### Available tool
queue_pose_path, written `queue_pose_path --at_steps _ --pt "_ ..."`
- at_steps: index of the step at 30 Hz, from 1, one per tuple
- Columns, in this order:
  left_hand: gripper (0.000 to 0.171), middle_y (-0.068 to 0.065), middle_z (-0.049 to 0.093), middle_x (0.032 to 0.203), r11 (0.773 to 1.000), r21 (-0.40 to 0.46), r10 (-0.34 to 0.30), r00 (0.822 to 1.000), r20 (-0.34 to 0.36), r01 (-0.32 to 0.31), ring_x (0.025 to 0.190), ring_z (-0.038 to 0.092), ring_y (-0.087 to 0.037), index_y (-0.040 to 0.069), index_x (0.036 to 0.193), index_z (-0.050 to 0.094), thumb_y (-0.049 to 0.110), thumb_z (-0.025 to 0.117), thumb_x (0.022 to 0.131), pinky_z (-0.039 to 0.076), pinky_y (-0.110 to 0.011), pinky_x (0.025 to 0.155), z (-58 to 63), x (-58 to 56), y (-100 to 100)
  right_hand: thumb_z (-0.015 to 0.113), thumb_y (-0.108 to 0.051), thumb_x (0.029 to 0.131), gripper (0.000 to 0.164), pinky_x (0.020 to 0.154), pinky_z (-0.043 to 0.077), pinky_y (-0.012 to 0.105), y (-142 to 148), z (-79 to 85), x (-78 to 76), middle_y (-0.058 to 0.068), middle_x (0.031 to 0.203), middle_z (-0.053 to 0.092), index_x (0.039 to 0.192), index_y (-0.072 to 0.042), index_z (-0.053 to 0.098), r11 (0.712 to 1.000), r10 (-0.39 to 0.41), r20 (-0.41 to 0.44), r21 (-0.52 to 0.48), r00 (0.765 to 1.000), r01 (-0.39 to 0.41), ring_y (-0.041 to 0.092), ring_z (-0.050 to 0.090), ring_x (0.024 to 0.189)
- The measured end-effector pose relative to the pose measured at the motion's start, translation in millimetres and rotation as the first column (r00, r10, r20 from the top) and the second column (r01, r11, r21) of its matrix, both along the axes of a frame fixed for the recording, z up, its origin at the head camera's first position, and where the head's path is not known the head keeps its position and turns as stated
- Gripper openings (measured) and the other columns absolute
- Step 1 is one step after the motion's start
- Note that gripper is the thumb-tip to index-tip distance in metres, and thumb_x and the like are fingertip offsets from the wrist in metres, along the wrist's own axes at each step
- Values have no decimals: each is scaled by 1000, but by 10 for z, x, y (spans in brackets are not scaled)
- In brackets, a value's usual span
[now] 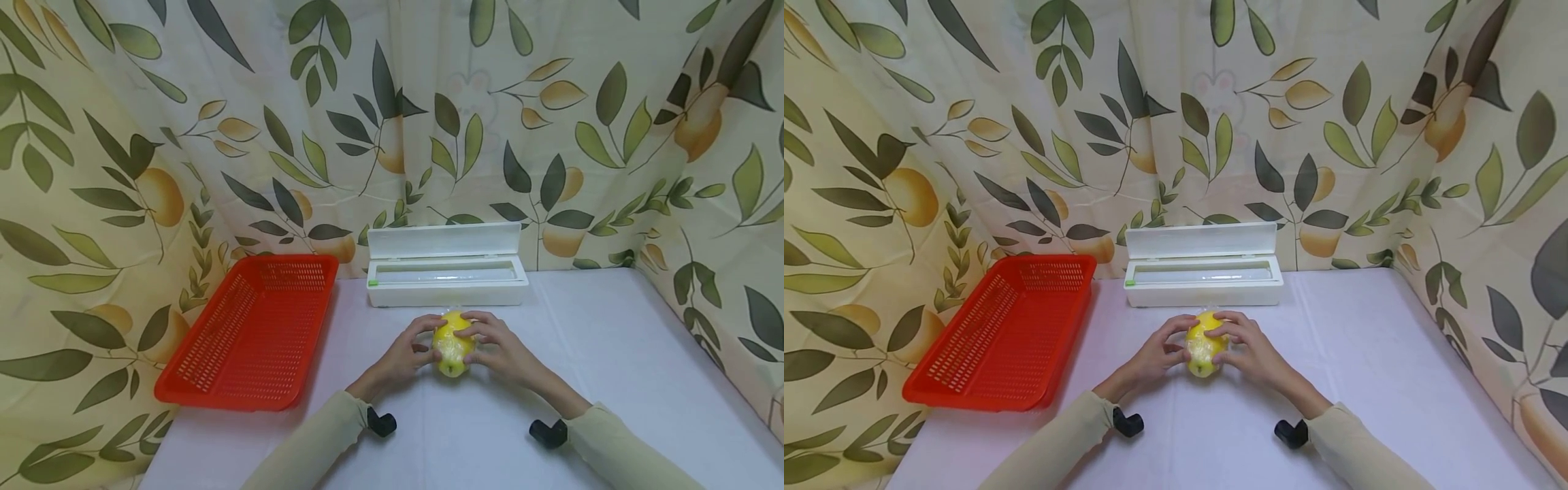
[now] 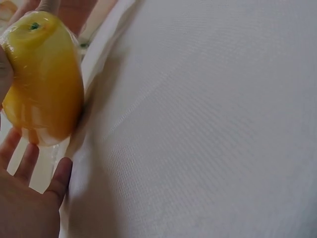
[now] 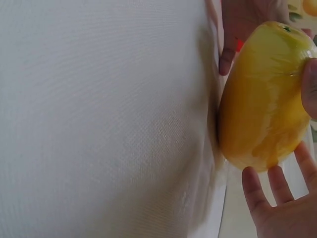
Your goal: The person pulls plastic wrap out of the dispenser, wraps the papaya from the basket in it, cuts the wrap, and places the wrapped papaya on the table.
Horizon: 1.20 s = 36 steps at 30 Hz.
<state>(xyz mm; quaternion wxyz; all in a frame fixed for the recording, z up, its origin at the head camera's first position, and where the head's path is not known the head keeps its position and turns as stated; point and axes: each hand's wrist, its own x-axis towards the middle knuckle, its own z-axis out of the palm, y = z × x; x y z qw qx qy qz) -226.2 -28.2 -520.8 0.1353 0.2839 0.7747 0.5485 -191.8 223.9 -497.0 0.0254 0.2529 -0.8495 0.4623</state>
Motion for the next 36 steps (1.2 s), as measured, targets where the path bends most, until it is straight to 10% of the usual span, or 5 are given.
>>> queue_pose_path --at_steps 16,27,36 --pt "52 3 35 159 999 -27 -26 1000 6 26 144 39 -20 22 148 50 25 70 100 47 -40 106 44 16 3 83 -24 86 33 102 35 71 26 -3 71 13 147 49 119 -23 78 999 33 -99 32 995 -30 39 41 136" --pt "52 7 52 142 980 51 193 981 16 -194 124 55 -18 24 127 67 20 90 81 54 -45 96 72 155 114 84 -24 85 26 106 31 74 17 -20 101 9 149 51 111 -26 82 1000 8 -36 -14 999 -9 36 40 138" --pt "44 2 50 142 975 83 203 978 48 -207 126 52 -26 20 123 66 11 85 84 54 -47 96 82 176 159 81 -22 88 19 105 29 77 15 -42 89 11 149 49 107 -21 83 999 0 -9 -44 1000 0 42 40 137"
